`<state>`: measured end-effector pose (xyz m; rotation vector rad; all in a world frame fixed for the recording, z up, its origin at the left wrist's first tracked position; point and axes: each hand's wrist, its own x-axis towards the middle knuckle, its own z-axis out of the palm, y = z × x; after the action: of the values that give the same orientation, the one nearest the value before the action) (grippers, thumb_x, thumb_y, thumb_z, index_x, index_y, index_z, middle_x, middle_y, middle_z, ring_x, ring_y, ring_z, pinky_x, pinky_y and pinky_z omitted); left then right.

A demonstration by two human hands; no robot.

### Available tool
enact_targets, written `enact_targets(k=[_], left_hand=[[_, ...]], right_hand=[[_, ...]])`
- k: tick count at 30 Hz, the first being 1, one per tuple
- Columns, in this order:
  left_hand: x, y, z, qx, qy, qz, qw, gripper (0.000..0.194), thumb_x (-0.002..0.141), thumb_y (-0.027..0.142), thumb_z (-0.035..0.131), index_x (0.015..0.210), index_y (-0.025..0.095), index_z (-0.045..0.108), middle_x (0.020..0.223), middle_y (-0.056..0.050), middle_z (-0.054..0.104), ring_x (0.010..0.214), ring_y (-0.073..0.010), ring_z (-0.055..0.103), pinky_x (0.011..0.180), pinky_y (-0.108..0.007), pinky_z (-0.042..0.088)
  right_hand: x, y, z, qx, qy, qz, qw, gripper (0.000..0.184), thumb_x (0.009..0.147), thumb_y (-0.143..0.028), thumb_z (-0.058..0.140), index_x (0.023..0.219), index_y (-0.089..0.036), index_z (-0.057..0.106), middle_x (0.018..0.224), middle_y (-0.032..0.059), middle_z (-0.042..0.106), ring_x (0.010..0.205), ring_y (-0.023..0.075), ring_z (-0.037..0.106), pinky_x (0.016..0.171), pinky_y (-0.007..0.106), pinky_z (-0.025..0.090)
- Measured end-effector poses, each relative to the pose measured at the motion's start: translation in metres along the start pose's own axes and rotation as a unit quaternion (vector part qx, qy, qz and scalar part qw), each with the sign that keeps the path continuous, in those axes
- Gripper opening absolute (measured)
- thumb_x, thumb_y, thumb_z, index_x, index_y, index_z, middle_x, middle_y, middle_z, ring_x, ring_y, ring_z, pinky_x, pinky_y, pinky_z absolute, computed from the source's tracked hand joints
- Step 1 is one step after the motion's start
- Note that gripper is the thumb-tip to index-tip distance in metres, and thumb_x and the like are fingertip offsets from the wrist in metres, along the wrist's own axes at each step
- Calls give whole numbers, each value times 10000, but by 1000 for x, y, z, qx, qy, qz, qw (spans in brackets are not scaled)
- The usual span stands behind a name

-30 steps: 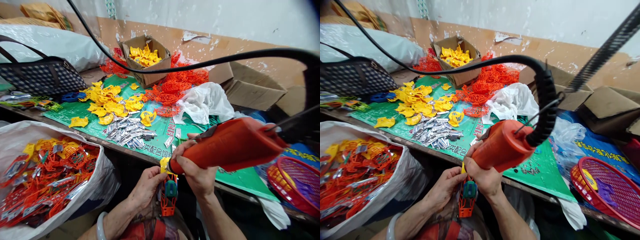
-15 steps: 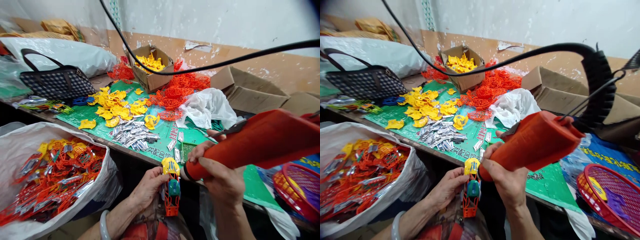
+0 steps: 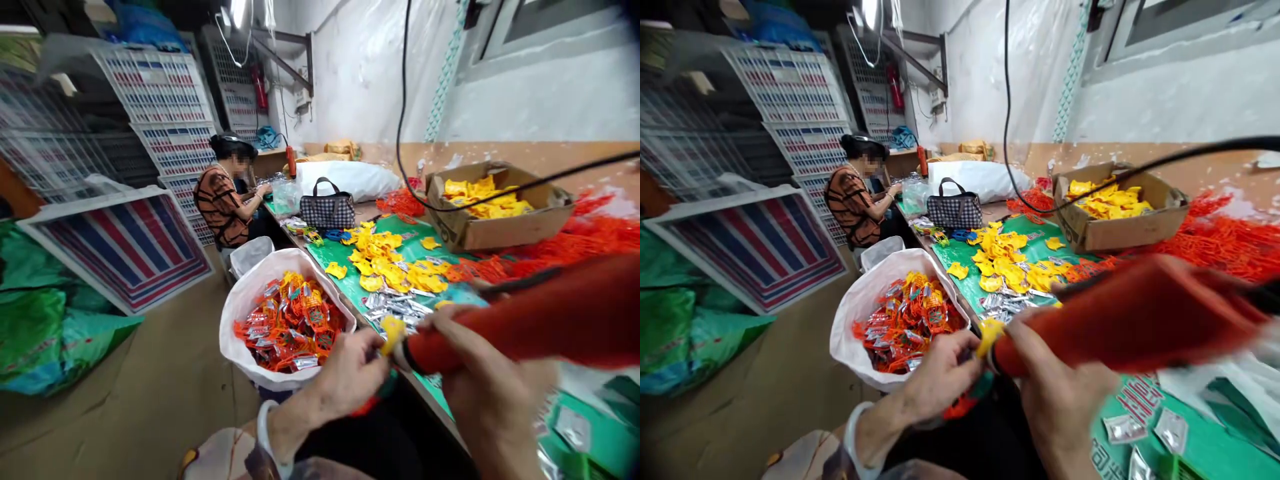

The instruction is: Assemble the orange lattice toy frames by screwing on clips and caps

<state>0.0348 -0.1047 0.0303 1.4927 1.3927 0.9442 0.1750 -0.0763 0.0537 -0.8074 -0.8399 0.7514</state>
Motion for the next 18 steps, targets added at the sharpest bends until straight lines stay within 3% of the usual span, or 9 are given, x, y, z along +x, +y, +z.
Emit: enact_targets(k=[2,4,7,9,13,18], left_hand=[[7,1,-33,98,91,37,990,205,845,298,566,876,141,693,710,2,664,627,-129,558,570,-216,411],[18,-9,-58,241,201,18,949,197,874,289,535,881,168,691,689,11,669,627,-136,586,592,-224,433],[43,-41,-79,306,267,-32,913,199,905,208,493,947,143,676,777,-54,695,744,-188,638,721,-301,471],[63,-67,-81,334,260,-57,904,179,892,163,537,1015,123,661,915,-95,706,891,-215,655,819,-341,487],[98,-115,-64,379,199,-105,898,278,919,323,600,1145,162,614,1152,-81,645,979,-215,643,844,-423,545],[125,-142,-48,428,195,-157,869,384,914,323,604,1263,171,554,1313,-116,562,1110,-264,595,913,-478,517]], right_hand=[[6,7,41,30,-32,15,999,258,581,-269,810,751,-165,647,698,-11,644,569,159,621,609,354,552],[10,15,71,43,-40,8,998,202,587,-278,784,669,-157,644,639,-13,629,533,157,602,578,348,543],[15,28,87,25,-39,10,999,198,574,-278,778,655,-149,651,598,-9,631,516,166,591,539,334,522],[18,36,83,6,-33,10,999,209,572,-287,783,653,-142,657,607,-4,632,515,164,586,523,319,508],[24,42,53,-28,-8,-1,1000,184,602,-274,764,659,-140,653,624,-3,623,514,154,578,533,315,507],[26,26,-3,-65,46,0,997,237,600,-306,785,709,-145,650,645,-3,622,547,166,588,553,323,510]])
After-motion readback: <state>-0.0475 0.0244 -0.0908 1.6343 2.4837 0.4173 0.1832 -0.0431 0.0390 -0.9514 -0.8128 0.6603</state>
